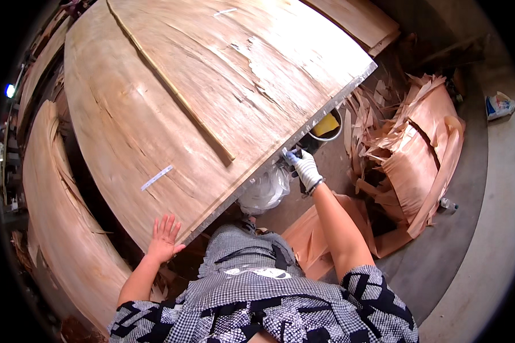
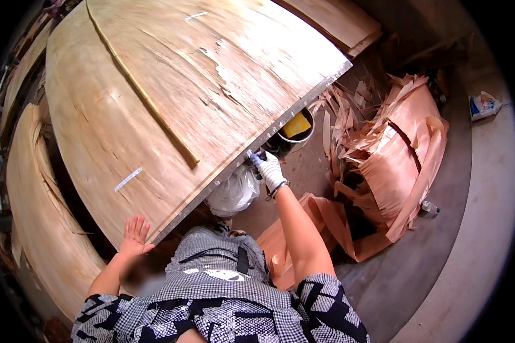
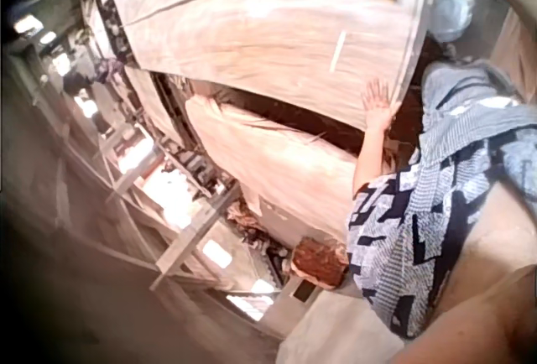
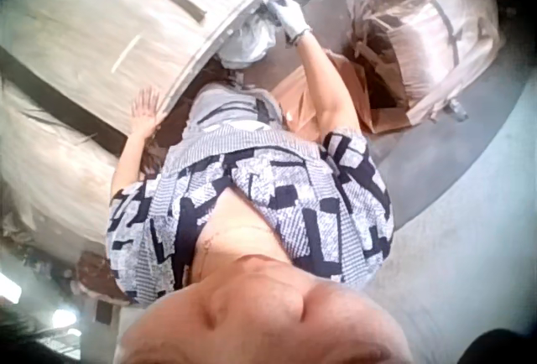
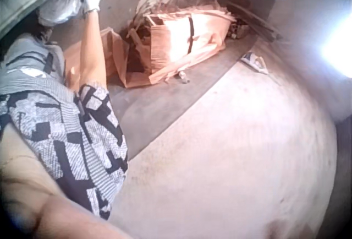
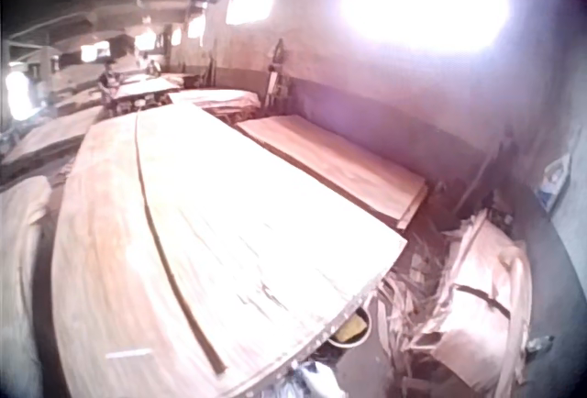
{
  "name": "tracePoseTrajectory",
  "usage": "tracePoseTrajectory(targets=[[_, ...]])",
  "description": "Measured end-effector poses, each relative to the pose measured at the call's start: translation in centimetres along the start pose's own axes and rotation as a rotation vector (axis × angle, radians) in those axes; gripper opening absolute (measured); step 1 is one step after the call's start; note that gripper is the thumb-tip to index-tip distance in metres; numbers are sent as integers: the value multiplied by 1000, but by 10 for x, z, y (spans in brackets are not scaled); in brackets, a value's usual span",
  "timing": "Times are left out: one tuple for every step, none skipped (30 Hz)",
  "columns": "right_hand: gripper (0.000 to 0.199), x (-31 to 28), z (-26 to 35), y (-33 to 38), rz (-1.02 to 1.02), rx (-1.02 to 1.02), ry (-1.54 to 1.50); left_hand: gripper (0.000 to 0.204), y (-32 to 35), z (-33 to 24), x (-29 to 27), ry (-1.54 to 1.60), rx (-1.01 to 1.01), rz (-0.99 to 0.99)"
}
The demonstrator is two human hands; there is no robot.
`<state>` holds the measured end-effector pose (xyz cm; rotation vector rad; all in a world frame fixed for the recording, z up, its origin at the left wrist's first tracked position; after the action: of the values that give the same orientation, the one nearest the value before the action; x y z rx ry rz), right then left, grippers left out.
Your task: The person places a wooden veneer sheet onto a large panel, aligns a bamboo guide, and applies adhesive tape to the seams by hand and using a small cutting tool.
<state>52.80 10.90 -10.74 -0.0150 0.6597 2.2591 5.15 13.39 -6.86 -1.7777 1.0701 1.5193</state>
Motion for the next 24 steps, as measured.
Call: tracePoseTrajectory(targets=[[25, 1, -9, -4, -47, -8, 83, 89, 2, 0, -2, 9, -5, 8], [25, -1, -16, -13, -99, -28, 166, 89, -1, -2, -5, 16, -6, 3], [26, -1, -14, -18, -146, -55, 250, 89, -1, -1, -6, 15, -16, 10], [27, 1, -17, -19, -131, -27, 200, 88, 1, 0, -8, 14, -26, 17], [28, 5, -20, -16, -135, 14, 143, 88, 4, 1, -8, 10, -36, 26], [33, 8, -24, -17, -119, 34, 152, 89, 5, 2, -8, 4, -36, 36], [41, 12, -25, -19, -104, 54, 159, 87, 6, 5, -7, 7, -51, 50], [47, 13, -21, -20, -92, 49, 238, 85, 3, 4, -11, 12, -64, 64], [47, 16, -18, -17, -61, 63, 205, 83, -1, 3, -14, 15, -74, 78], [47, 15, -15, -16, -43, 62, 190, 78, -4, 3, -19, -1, -108, 98], [48, 5, -11, -17, -37, 60, 172, 73, -16, -4, -31, -18, -131, 115], [48, -3, 6, -1, 19, 121, 184, 68, -27, -8, -40, -31, -154, 126], [46, -15, 13, -4, -23, -20, 146, 62, -39, -5, -53, -41, -230, 57], [45, -39, 8, -1, -36, 32, 133, 56, -50, -7, -62, -41, -297, -14], [43, -65, -2, 1, -50, 90, 114, 50, -62, -11, -69, -39, -361, -78], [39, -103, -12, 4, -119, 121, 147, 47, -79, -26, -75, -45, -341, -138], [34, -137, -14, 6, -175, 10, 272, 45, -100, -45, -78, -41, -316, -209], [32, -179, -32, 2, -264, -91, 394, 42, -129, -69, -75, -13, -274, -280], [31, -220, -46, -3, -344, -180, 523, 41, -154, -99, -70, 33, -204, -321], [28, -254, -54, -6, -326, -78, 622, 39, -171, -127, -69, 63, -150, -357], [25, -299, -49, 0, -446, -154, 679, 38, -190, -159, -69, 88, -101, -388], [22, -352, -47, 6, -560, -162, 726, 38, -213, -189, -59, 128, -85, -338], [20, -404, -41, 13, -667, -173, 768, 38, -230, -220, -51, 146, -21, -312], [18, -465, -49, 19, -781, -222, 807, 39, -247, -250, -38, 250, 14, -243]])
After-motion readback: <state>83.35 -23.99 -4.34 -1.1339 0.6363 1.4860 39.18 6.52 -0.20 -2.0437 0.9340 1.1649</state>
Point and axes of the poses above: each hand's wrist, its own y-axis away from the middle knuckle, its own x-axis out of the palm, z = x × y, the point moved 10 cm from there along -y, towards the middle knuckle, and after that the axes turned 13 degrees about -z, right-handed, at the moved point
